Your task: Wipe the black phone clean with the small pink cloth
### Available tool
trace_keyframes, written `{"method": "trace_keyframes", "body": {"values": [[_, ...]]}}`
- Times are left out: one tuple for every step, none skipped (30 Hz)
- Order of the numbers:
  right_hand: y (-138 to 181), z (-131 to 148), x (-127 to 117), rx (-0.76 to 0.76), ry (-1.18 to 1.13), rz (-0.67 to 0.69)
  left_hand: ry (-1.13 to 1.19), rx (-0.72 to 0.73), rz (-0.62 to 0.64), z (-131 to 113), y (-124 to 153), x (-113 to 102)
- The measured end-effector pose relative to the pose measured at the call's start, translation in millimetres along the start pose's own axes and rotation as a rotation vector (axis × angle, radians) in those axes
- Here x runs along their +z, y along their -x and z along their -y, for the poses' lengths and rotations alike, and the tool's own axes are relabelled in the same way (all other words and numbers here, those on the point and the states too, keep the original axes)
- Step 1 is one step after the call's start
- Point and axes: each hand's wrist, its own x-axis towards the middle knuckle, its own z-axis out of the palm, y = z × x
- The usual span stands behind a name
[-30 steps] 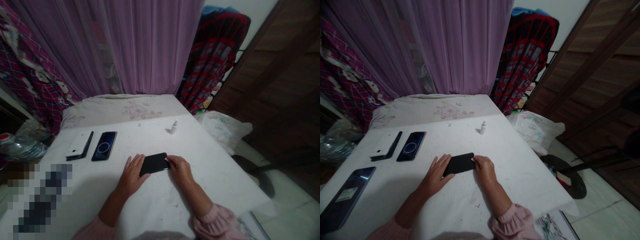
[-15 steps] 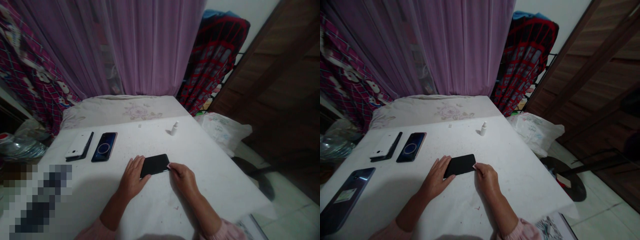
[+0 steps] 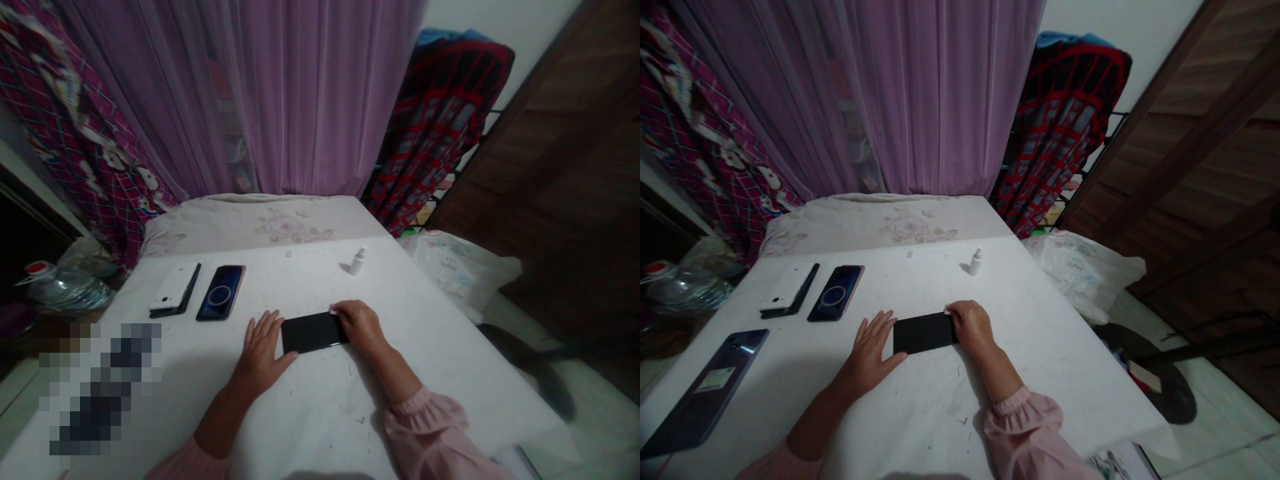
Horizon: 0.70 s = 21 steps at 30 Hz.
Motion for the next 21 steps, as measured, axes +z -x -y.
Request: {"method": "trace_keyframes", "body": {"values": [[-2.3,5.0,0.4,-0.025,-0.006,0.031,0.000,-0.001,0.003,-0.2,-0.3,-0.2],[-5.4,12.2,2.1,-0.058,-0.017,0.060,0.000,-0.006,0.007,-0.8,-1.0,-0.4],[-9.2,21.4,5.0,-0.096,-0.030,0.087,0.001,-0.011,0.012,-1.7,-1.8,-0.8],[-13.3,32.1,8.9,-0.141,-0.046,0.111,0.001,-0.016,0.017,-2.8,-2.6,-1.3],[-17.3,43.9,13.6,-0.183,-0.052,0.132,0.001,-0.020,0.022,-3.7,-3.3,-1.7],[-21.0,55.9,18.5,-0.219,-0.053,0.150,0.000,-0.022,0.024,-4.6,-3.8,-2.1],[-24.2,67.1,23.1,-0.255,-0.052,0.172,0.000,-0.023,0.022,-5.3,-4.2,-2.4],[-26.6,76.9,27.2,-0.281,-0.046,0.190,0.001,-0.025,0.019,-5.9,-4.3,-2.5],[-28.2,84.3,30.2,-0.302,-0.042,0.204,0.003,-0.027,0.013,-6.4,-4.3,-2.6],[-29.0,88.8,32.0,-0.318,-0.041,0.213,0.006,-0.031,0.007,-6.8,-4.3,-2.7],[-28.9,89.8,32.5,-0.328,-0.044,0.215,0.009,-0.034,0.000,-7.2,-4.3,-2.8],[-27.9,87.3,31.5,-0.330,-0.048,0.206,0.012,-0.037,-0.005,-7.7,-4.3,-3.0],[-26.1,81.3,29.2,-0.325,-0.052,0.189,0.015,-0.040,-0.010,-8.2,-4.3,-3.3],[-23.7,72.2,25.7,-0.312,-0.054,0.168,0.017,-0.042,-0.014,-8.7,-4.4,-3.7],[-20.7,60.6,21.2,-0.292,-0.051,0.141,0.019,-0.043,-0.016,-9.2,-4.5,-4.2],[-17.5,47.4,16.0,-0.266,-0.046,0.119,0.020,-0.043,-0.015,-9.7,-4.7,-4.8],[-14.3,33.7,10.4,-0.242,-0.041,0.104,0.021,-0.044,-0.011,-10.1,-4.9,-5.3],[-11.4,20.7,5.0,-0.213,-0.035,0.088,0.021,-0.045,-0.006,-10.5,-5.0,-5.7],[-8.9,9.5,0.3,-0.181,-0.027,0.071,0.020,-0.045,0.001,-10.8,-5.2,-6.1],[-7.1,1.3,-3.1,-0.152,-0.018,0.060,0.019,-0.045,0.008,-11.1,-5.3,-6.3],[-6.1,-3.2,-4.9,-0.129,-0.008,0.053,0.018,-0.046,0.013,-11.4,-5.4,-6.4]]}}
